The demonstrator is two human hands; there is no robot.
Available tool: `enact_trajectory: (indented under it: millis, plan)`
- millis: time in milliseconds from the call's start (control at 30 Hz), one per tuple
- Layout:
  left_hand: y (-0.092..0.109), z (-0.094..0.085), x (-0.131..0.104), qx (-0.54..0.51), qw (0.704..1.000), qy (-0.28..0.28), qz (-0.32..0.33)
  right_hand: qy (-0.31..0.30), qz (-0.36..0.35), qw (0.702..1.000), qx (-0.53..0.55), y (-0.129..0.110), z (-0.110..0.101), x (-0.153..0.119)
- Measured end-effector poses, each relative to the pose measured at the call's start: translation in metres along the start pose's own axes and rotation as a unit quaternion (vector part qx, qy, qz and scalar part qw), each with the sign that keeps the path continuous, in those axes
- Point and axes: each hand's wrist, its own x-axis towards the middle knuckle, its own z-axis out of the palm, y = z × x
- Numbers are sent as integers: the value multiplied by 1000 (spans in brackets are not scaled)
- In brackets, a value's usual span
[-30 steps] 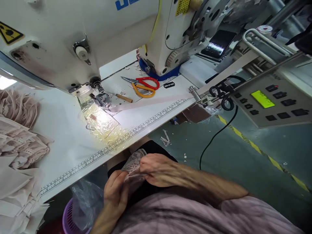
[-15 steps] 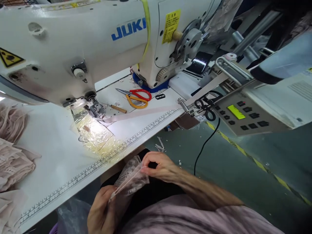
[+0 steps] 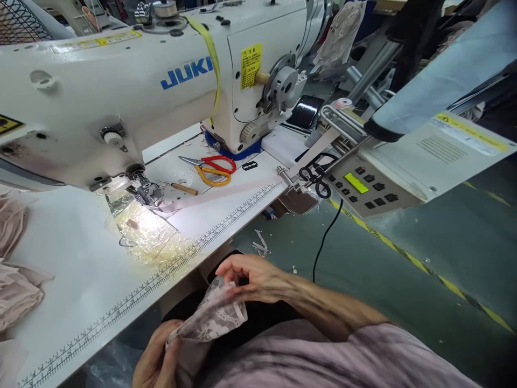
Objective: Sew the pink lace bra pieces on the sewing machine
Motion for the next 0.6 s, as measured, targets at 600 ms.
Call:
enact_trajectory:
  millis: [600]
  plan:
    - [26,-20,-38,-138,986,10,96,119,-99,981,-115,-10,66,-14]
